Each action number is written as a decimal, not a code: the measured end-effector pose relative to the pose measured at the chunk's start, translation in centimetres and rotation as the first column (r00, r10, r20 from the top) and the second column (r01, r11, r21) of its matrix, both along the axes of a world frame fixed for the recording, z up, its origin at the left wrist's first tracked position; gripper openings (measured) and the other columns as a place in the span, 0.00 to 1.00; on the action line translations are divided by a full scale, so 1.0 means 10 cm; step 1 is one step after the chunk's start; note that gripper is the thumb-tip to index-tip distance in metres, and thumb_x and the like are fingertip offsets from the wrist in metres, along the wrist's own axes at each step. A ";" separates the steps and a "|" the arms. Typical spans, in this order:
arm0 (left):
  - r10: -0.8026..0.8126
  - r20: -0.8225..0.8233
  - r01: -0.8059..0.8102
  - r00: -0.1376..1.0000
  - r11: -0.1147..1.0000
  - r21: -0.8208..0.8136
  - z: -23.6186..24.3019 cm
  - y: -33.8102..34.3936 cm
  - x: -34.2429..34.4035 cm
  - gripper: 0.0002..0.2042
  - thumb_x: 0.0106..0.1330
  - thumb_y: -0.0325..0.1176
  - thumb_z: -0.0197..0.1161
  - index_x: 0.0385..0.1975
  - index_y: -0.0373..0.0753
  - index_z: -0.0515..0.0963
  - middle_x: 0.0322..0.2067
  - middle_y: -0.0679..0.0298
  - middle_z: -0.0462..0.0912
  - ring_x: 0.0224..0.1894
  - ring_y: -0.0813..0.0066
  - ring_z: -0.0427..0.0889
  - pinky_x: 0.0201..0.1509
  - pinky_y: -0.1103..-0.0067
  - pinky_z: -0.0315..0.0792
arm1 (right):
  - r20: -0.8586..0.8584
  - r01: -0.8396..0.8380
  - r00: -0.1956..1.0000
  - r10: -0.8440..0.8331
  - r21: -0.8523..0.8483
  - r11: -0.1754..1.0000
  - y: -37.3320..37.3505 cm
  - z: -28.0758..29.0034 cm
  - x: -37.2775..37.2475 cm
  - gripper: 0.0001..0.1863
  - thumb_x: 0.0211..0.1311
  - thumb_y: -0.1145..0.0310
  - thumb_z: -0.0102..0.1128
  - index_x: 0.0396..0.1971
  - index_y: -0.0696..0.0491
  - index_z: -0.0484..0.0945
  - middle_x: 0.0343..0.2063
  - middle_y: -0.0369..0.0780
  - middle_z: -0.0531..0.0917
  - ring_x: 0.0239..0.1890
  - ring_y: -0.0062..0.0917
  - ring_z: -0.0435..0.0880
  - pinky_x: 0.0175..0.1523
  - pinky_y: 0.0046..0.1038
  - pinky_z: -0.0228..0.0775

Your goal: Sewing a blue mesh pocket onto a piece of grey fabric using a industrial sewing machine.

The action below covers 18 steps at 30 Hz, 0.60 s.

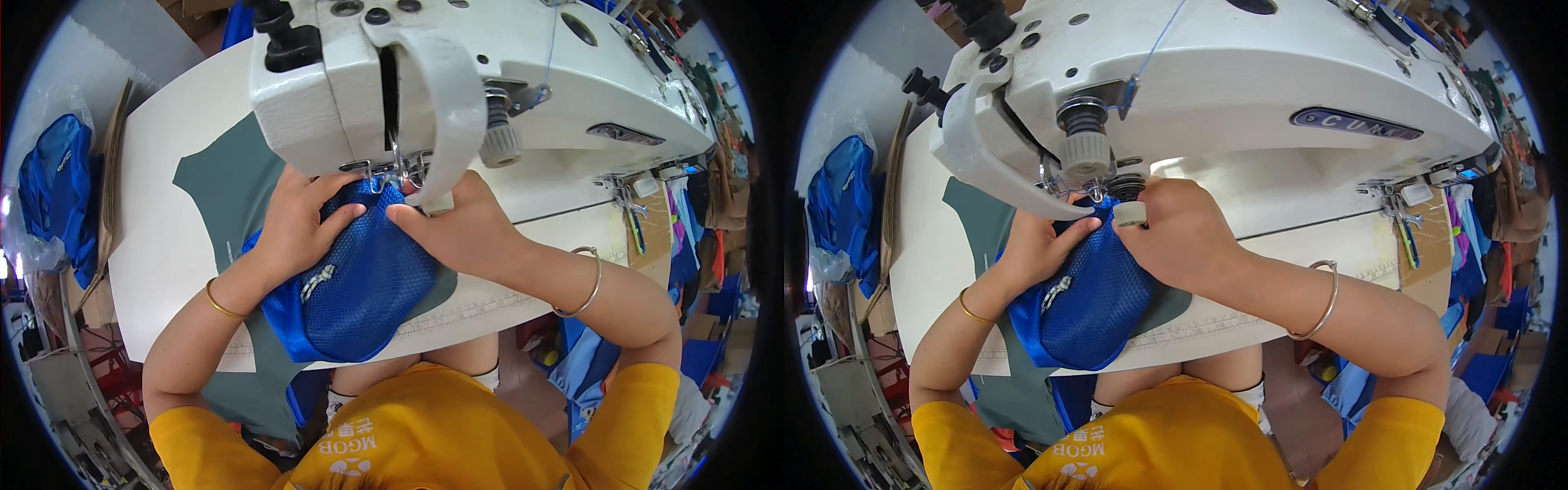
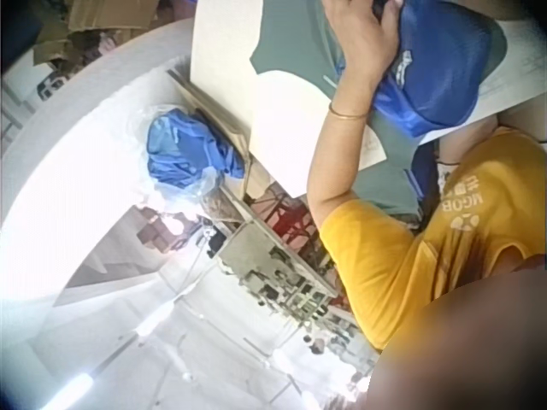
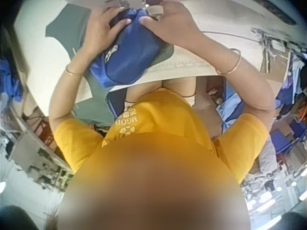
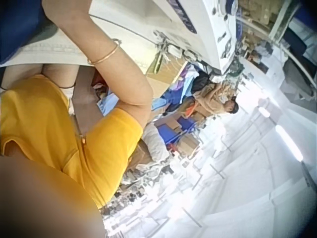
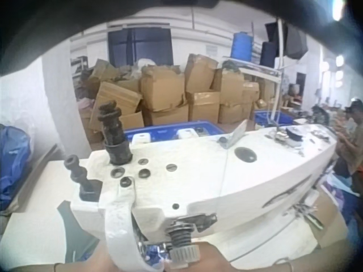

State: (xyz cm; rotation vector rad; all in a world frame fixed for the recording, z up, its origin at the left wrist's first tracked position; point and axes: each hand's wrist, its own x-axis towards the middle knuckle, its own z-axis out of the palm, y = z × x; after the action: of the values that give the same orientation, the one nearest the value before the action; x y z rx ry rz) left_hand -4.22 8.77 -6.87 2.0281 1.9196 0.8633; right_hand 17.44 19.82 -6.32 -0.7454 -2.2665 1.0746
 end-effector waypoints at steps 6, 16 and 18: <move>0.016 0.176 0.002 0.984 0.995 -0.099 0.00 0.03 -0.11 0.17 0.64 0.33 0.72 0.52 0.41 0.87 0.53 0.52 0.84 0.59 0.48 0.76 0.64 0.62 0.72 | 0.163 0.108 0.985 0.053 -0.830 0.548 -0.01 0.30 -0.03 0.12 0.68 0.65 0.66 0.31 0.59 0.78 0.21 0.39 0.77 0.19 0.21 0.76 0.24 0.27 0.67; 0.111 0.177 -0.101 0.978 0.993 -0.067 0.10 0.14 0.09 0.14 0.63 0.37 0.74 0.44 0.36 0.89 0.41 0.51 0.88 0.47 0.50 0.83 0.54 0.64 0.77 | 0.193 0.151 0.981 0.037 -0.861 0.486 -0.08 0.30 -0.09 0.13 0.75 0.63 0.58 0.30 0.55 0.77 0.20 0.35 0.75 0.18 0.18 0.73 0.23 0.24 0.62; 0.121 0.165 -0.113 0.979 0.992 -0.056 0.04 0.13 0.12 0.14 0.63 0.36 0.74 0.44 0.36 0.89 0.39 0.52 0.88 0.44 0.51 0.84 0.51 0.65 0.78 | 0.206 0.159 0.978 0.043 -0.857 0.490 -0.08 0.27 -0.07 0.14 0.75 0.63 0.58 0.30 0.55 0.77 0.20 0.35 0.75 0.18 0.18 0.73 0.23 0.24 0.62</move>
State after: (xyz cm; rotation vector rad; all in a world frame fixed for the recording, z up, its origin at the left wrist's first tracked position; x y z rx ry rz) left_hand -2.98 10.08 -6.46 1.7695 1.9614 0.9740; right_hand 16.77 19.05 -3.63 -1.3538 -1.6631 2.2589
